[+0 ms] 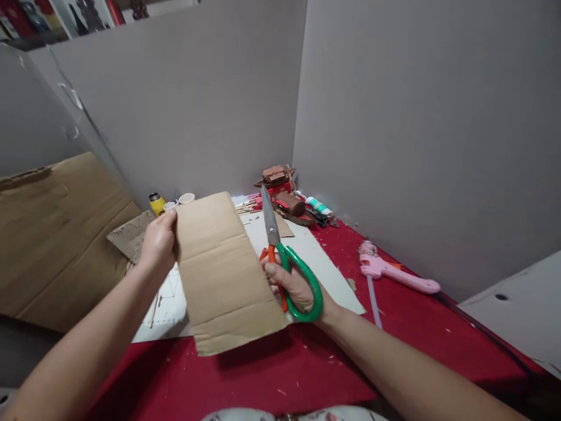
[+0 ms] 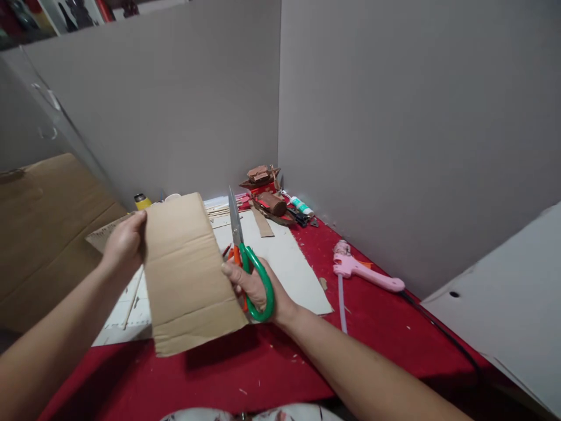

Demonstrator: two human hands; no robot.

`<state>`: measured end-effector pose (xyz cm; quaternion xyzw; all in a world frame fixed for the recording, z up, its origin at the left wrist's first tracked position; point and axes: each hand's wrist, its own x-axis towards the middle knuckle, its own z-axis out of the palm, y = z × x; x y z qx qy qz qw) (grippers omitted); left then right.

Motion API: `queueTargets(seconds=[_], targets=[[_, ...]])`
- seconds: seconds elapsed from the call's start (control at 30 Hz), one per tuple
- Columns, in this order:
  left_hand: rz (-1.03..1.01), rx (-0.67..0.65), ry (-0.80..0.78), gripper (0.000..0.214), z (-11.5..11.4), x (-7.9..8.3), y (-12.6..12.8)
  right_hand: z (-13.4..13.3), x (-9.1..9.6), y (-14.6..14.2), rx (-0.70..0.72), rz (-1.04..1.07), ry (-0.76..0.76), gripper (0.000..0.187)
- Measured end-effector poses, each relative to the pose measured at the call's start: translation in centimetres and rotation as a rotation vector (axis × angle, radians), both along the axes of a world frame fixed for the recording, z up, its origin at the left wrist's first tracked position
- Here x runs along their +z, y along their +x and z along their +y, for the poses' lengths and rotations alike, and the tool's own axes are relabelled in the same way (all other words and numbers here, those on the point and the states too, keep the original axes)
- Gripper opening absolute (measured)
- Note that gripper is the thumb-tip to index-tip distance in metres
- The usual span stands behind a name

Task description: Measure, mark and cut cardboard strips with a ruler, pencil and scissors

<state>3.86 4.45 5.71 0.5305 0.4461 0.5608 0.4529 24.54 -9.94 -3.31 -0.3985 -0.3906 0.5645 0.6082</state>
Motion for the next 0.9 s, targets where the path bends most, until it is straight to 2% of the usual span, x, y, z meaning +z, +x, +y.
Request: queueTargets(seconds=[0.07, 0.13, 0.23, 0.3, 0.4, 0.5, 0.63, 0.73, 0.8, 0.9], targets=[[0.041, -0.03, 0.047, 0.036, 0.2, -0.7, 1.0, -0.5, 0.4, -0.2, 0.011, -0.05, 0.049, 0.039], [0.108, -0.078, 0.09, 0.043, 0.6, -0.8, 1.5, -0.9, 1.1, -0.1, -0.052, -0.143, 0.113, 0.03], [0.277, -0.182, 0.144, 0.054, 1.0, -0.6, 1.3, -0.9, 1.9, 0.4, -0.261, -0.228, 0.2, 0.023], [0.447, -0.264, 0.182, 0.047, 0.8, -0.9, 0.8, -0.7, 2.2, 1.2, -0.4, -0.229, 0.237, 0.026], [0.767, -0.395, 0.273, 0.027, -0.2, -2.3, 0.2, -0.1, 2.2, 2.6, -0.641, -0.237, 0.278, 0.029], [1.069, -0.529, 0.403, 0.034, -1.4, -4.1, 0.1, 0.5, 2.1, 3.8, -0.805, -0.259, 0.305, 0.027], [1.367, -0.661, 0.538, 0.04, -1.8, -5.7, 0.9, 1.0, 2.1, 3.9, -0.82, -0.283, 0.333, 0.028], [1.531, -0.725, 0.588, 0.025, -1.5, -6.5, 1.8, 1.3, 1.9, 3.7, -0.808, -0.304, 0.334, 0.021], [1.604, -0.752, 0.597, 0.017, -1.3, -7.0, 2.3, 1.5, 1.5, 3.7, -0.808, -0.313, 0.333, 0.018], [1.643, -0.754, 0.589, 0.026, -1.0, -8.0, 2.7, 1.8, 0.7, 4.1, -0.808, -0.314, 0.33, 0.019]])
